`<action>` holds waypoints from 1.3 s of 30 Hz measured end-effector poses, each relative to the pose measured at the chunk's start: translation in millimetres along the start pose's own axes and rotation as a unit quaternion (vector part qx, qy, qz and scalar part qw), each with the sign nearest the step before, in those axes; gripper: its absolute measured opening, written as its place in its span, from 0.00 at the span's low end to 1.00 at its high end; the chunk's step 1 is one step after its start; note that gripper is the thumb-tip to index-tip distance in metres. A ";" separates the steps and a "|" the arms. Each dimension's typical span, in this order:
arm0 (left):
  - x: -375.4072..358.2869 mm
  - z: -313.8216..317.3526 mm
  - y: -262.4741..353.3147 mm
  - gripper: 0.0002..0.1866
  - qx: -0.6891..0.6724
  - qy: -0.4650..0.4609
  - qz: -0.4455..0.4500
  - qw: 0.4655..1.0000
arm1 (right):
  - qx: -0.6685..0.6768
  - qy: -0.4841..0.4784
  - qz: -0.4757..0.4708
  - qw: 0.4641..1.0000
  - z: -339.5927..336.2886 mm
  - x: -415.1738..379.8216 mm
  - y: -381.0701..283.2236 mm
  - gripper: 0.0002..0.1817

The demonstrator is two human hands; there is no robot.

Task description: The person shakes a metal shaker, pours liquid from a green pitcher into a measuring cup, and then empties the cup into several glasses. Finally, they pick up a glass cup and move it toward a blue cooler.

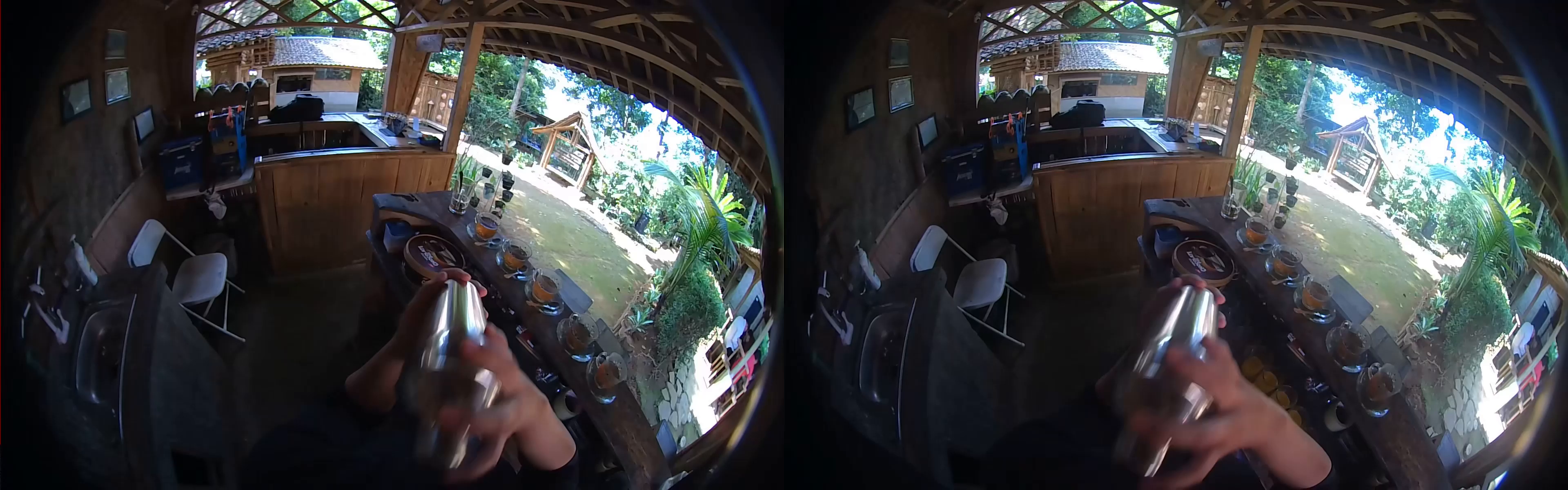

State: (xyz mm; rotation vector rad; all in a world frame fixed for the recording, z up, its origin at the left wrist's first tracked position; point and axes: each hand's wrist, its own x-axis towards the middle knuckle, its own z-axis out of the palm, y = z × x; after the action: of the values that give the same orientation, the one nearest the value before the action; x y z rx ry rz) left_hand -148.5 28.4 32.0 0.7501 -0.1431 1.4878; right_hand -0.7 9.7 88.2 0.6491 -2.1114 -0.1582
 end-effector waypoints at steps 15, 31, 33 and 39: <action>-32.0 21.7 -51.8 0.18 -0.088 0.084 -0.028 0.992 | 0.050 0.007 0.195 0.980 -35.0 -11.1 -28.2 0.42; -11.8 -41.1 -42.7 0.18 -0.009 0.160 -0.024 0.987 | 0.049 0.093 0.285 0.953 11.3 -34.2 21.8 0.36; -8.4 -47.2 -37.0 0.19 -0.158 -0.012 -0.046 0.986 | 0.033 0.063 0.277 0.958 6.6 -23.6 17.3 0.38; 33.1 -9.1 6.9 0.18 -0.030 -0.156 -0.047 0.986 | -0.062 -0.051 0.073 0.994 -3.8 20.1 -20.9 0.18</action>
State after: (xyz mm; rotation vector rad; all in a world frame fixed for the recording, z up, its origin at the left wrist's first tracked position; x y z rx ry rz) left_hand -154.1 60.5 44.9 0.9259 -0.3819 1.2637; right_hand 1.1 -17.9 97.9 0.4197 -2.2185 -0.2449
